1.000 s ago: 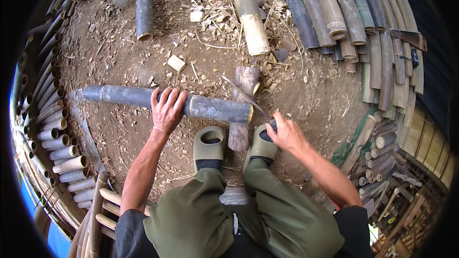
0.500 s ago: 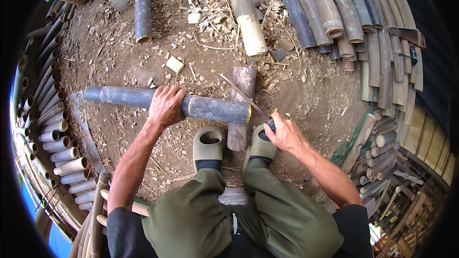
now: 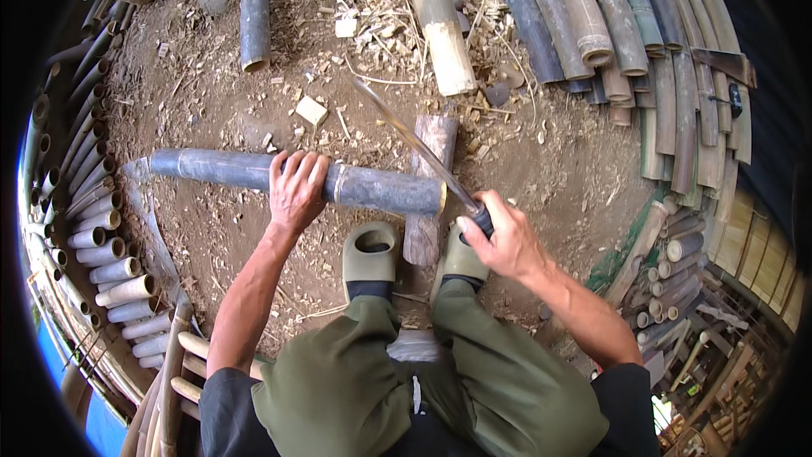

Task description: The person shapes a piece of bamboo by carving and smoothing it with a knife.

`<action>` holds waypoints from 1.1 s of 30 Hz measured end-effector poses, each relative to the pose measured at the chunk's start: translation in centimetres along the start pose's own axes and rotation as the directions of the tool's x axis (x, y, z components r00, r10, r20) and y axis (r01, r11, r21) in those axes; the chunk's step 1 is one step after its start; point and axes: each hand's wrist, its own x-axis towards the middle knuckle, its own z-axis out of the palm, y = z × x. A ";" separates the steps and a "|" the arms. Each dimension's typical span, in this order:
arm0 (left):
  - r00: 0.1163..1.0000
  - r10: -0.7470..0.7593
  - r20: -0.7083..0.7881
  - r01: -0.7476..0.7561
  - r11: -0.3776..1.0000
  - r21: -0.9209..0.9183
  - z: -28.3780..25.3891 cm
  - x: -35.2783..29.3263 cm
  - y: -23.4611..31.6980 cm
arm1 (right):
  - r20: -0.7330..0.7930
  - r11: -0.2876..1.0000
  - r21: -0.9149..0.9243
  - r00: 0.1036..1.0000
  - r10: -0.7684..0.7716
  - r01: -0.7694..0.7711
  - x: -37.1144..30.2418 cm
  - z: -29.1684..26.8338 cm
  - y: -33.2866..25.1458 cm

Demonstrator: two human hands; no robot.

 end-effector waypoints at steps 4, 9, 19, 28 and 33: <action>0.996 0.010 -0.087 -0.005 0.998 0.056 0.7 -0.6 0.0 | -0.106 0.996 -0.018 0.990 -0.090 0.089 -0.7 1.2 1.1; 0.992 -0.037 0.119 0.027 0.996 0.079 -0.6 -0.7 0.6 | 0.173 0.964 -0.194 0.961 0.215 -0.181 -1.1 0.9 3.8; 0.700 0.093 0.708 0.098 0.969 -0.225 -2.7 6.2 -2.7 | 0.052 0.939 -0.343 0.998 0.019 0.000 -2.3 1.3 5.4; 0.793 0.080 0.604 0.087 0.966 -0.243 -2.6 4.4 -2.7 | -0.204 0.976 -0.051 0.954 -0.218 0.212 -0.6 0.3 -0.7; 0.845 0.059 0.531 0.089 0.964 -0.249 -2.8 5.8 -2.4 | 0.175 0.951 -0.158 0.940 0.294 -0.268 -1.8 0.6 4.9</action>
